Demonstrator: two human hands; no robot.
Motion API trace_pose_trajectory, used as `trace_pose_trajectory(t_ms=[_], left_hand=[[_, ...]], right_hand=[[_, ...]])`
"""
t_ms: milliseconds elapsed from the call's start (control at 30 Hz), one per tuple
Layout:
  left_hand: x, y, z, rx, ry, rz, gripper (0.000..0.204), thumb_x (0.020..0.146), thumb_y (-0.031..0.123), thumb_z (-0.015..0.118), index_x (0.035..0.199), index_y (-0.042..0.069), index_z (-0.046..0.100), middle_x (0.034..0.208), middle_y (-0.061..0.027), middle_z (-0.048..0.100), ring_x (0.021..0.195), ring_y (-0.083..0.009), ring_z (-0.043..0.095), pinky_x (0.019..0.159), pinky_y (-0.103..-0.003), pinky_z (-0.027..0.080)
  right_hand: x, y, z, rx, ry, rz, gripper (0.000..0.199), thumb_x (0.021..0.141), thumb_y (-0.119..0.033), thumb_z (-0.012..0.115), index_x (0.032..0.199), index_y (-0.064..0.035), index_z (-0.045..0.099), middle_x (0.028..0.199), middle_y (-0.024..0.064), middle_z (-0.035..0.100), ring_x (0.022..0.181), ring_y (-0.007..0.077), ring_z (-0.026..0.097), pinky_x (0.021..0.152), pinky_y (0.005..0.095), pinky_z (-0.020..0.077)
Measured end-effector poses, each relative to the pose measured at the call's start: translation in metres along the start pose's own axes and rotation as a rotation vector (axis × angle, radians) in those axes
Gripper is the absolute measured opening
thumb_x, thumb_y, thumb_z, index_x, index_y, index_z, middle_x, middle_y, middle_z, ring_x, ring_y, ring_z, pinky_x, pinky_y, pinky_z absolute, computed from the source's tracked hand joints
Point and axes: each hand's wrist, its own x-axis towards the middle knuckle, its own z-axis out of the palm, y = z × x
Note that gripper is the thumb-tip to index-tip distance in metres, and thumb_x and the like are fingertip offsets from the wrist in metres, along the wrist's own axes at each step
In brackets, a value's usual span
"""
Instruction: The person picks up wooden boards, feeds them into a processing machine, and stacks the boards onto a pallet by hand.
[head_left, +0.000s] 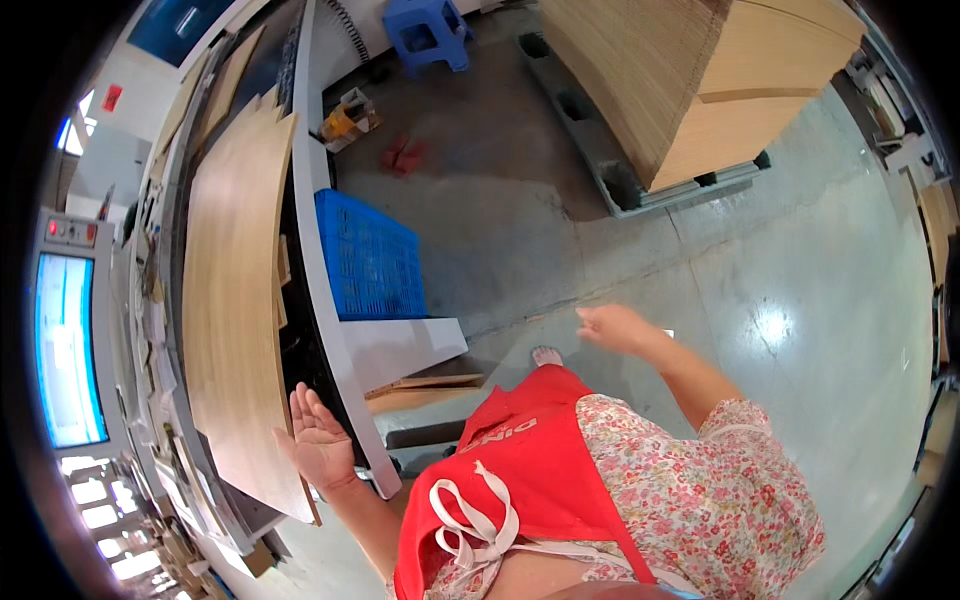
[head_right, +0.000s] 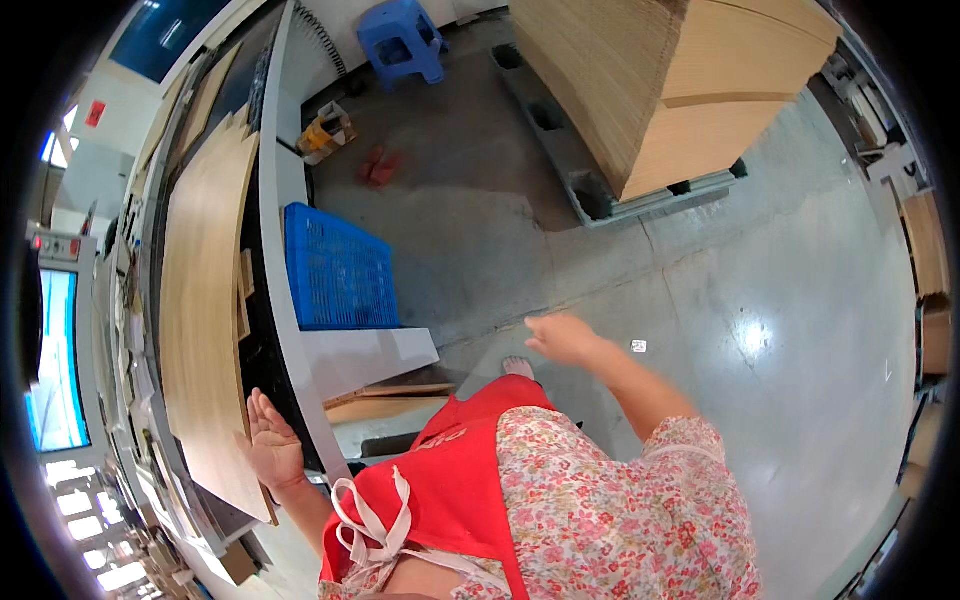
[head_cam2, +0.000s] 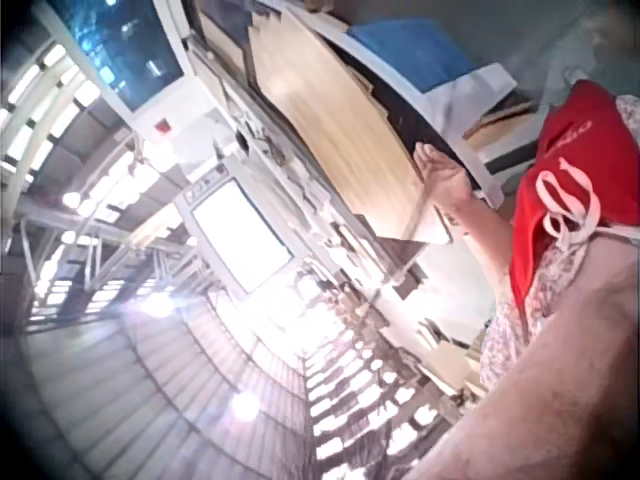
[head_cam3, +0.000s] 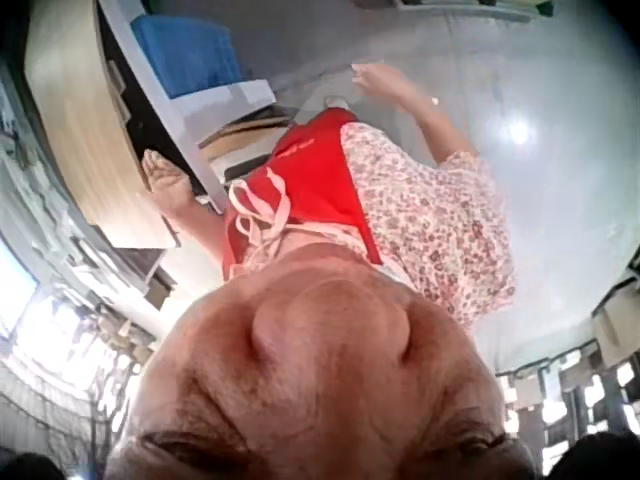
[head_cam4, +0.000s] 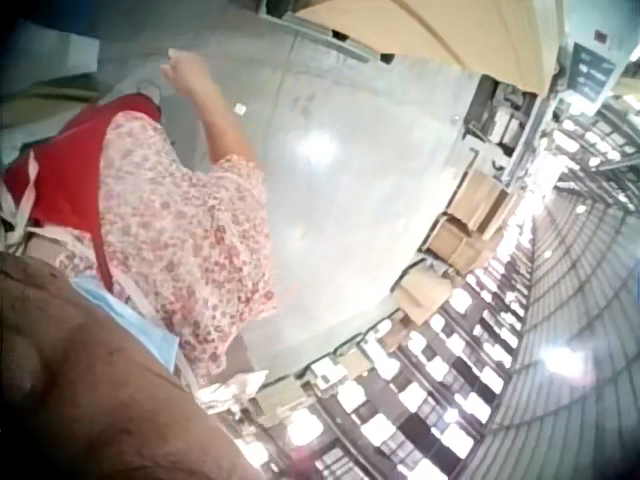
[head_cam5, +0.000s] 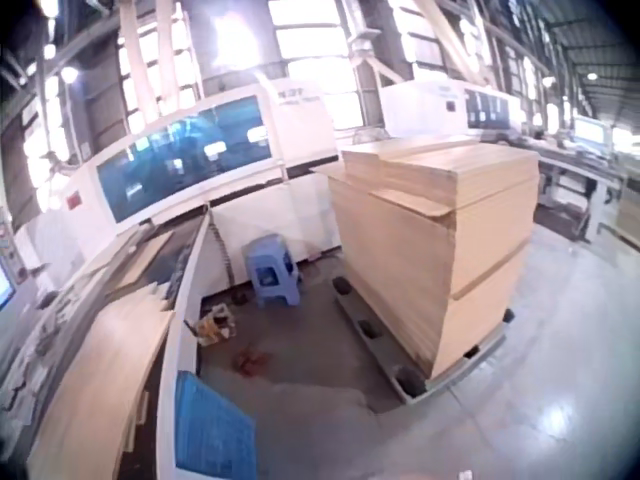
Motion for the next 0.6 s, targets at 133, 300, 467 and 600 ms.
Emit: trace_pose_trajectory(t_ms=[133,300,467,600], left_hand=[[0.06,-0.058,0.019,0.179,-0.412,-0.394,0.052,0.099,0.042,0.032,0.125,0.0,0.049,0.125,-0.0194,0.055,0.111,-0.0303,0.057,0.092,-0.038,0.049],[0.112,-0.168,0.04,0.88,-0.182,-0.321,0.04,0.096,0.032,0.046,0.122,0.001,0.05,0.112,-0.0153,0.06,0.091,-0.0234,0.063,0.076,-0.03,0.051],[0.185,-0.235,0.004,1.575,-0.409,-0.392,0.036,0.088,0.028,0.057,0.108,-0.001,0.061,0.096,-0.0118,0.066,0.085,-0.0162,0.062,0.073,-0.026,0.048],[0.249,-0.257,-0.019,1.655,-0.522,-0.293,0.034,0.086,0.026,0.057,0.104,-0.003,0.062,0.092,-0.0118,0.067,0.084,-0.0169,0.061,0.074,-0.028,0.047]], right_hand=[[0.009,0.0,0.039,-0.008,-0.045,0.088,0.033,0.086,-0.031,0.055,0.107,-0.0061,0.057,0.091,0.0182,0.065,0.087,0.0391,0.06,0.073,0.048,0.0478],[0.025,-0.016,0.042,0.011,0.025,0.008,0.03,0.086,-0.029,0.055,0.102,-0.0047,0.055,0.089,0.0186,0.064,0.085,0.0398,0.059,0.071,0.0479,0.0471],[0.048,0.009,0.009,0.08,0.011,0.093,0.036,0.086,-0.027,0.058,0.111,-0.0024,0.055,0.092,0.0177,0.066,0.084,0.0372,0.062,0.073,0.0413,0.0488],[0.109,0.003,-0.037,0.19,0.097,0.014,0.034,0.085,-0.027,0.058,0.106,-0.0005,0.053,0.095,0.0202,0.065,0.087,0.0396,0.061,0.074,0.0428,0.0489]])
